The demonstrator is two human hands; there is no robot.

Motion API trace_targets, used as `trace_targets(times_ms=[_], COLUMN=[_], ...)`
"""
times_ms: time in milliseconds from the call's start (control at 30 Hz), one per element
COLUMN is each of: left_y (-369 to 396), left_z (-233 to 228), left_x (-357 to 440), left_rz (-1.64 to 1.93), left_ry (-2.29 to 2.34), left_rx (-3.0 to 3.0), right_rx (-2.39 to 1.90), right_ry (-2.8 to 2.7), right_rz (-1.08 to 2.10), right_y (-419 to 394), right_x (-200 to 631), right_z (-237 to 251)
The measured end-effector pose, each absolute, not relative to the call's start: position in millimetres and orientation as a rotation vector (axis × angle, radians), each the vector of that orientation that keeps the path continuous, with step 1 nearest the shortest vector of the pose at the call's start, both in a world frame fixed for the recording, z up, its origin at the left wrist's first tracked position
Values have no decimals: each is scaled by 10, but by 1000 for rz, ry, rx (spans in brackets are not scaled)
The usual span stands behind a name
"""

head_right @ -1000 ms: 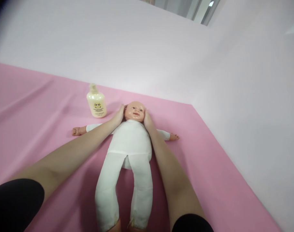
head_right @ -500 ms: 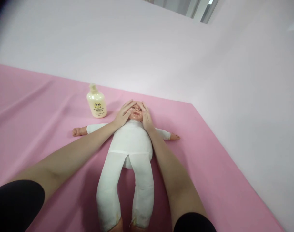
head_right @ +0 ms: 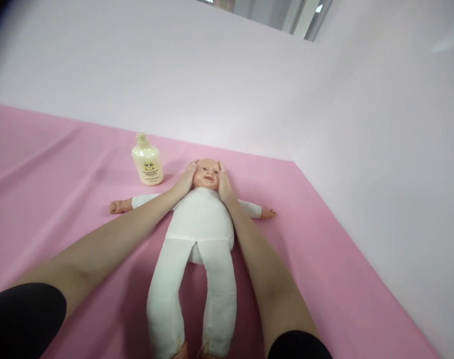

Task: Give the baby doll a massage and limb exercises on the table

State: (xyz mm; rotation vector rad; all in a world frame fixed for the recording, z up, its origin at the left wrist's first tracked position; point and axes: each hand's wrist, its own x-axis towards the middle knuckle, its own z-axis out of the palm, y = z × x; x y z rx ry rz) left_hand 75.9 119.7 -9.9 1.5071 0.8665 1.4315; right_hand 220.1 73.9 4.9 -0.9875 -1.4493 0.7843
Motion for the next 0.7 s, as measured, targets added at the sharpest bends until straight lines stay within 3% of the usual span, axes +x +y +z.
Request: trace_targets(times_ms=[100, 233, 533, 700], left_y=[1117, 1092, 1055, 1023], left_z=[-42, -23, 20, 90], left_x=[696, 673, 658, 626], left_rz=[1382, 1329, 1349, 1403], left_ry=[937, 935, 861, 743], left_rx=[1757, 1861, 1939, 2119], right_rx=[-957, -927, -913, -924], right_ry=[-1610, -1639, -1209, -1398], right_rz=[581, 605, 1335, 947], right_y=[650, 672, 863, 895], right_x=[2247, 2260, 2151, 2207], right_z=[116, 121, -8, -65])
